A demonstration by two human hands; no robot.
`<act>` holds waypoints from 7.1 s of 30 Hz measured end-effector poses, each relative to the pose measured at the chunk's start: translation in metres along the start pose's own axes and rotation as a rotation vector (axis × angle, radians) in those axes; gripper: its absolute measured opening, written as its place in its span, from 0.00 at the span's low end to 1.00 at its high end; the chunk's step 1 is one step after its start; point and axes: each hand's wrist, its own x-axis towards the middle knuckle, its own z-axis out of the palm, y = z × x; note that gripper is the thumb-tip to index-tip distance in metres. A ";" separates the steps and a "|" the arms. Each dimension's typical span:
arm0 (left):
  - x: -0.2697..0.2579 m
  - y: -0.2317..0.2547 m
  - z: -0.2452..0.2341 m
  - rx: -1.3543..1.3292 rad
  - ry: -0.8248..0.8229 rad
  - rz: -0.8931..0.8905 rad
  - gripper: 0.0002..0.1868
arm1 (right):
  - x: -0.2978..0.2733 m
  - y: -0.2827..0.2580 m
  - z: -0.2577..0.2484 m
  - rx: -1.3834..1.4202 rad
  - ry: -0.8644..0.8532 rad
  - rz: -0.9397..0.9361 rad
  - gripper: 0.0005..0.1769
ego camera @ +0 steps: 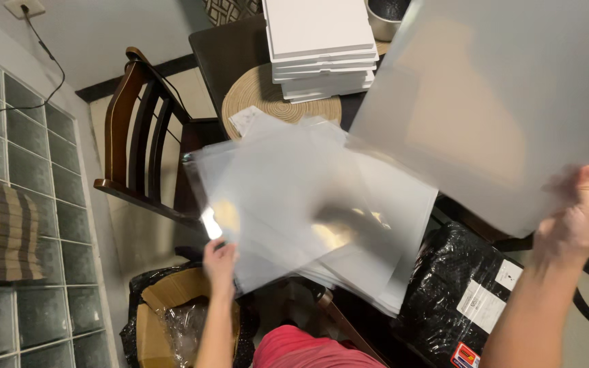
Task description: The person removes square boards from plastic sleeves by hand, stacks the boards on a table, and places the empty plastic sleeves and bubble wrap into a bin on the floor.
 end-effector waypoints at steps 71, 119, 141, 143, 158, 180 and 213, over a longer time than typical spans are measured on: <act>-0.123 0.024 0.130 -0.166 0.102 0.112 0.31 | -0.239 0.226 -0.056 -0.356 0.155 0.895 0.29; 0.137 0.043 0.131 1.202 -0.348 0.414 0.57 | -0.203 0.155 0.014 -0.443 -0.215 1.013 0.42; 0.022 0.148 0.090 0.939 -0.069 0.479 0.43 | -0.108 0.083 0.137 -0.082 -0.309 0.762 0.35; -0.005 0.170 0.118 0.788 -0.266 0.535 0.37 | -0.085 0.063 0.164 -0.090 -0.370 0.690 0.32; -0.027 0.195 0.171 -0.072 -0.793 0.277 0.38 | -0.131 -0.048 0.244 -0.842 -1.087 -0.861 0.40; 0.063 0.023 -0.014 0.516 -0.483 -0.292 0.32 | -0.182 0.200 -0.015 -0.982 -0.701 0.279 0.44; 0.098 0.220 0.044 0.166 -0.219 0.497 0.15 | -0.079 0.115 0.210 -0.092 -0.481 0.543 0.37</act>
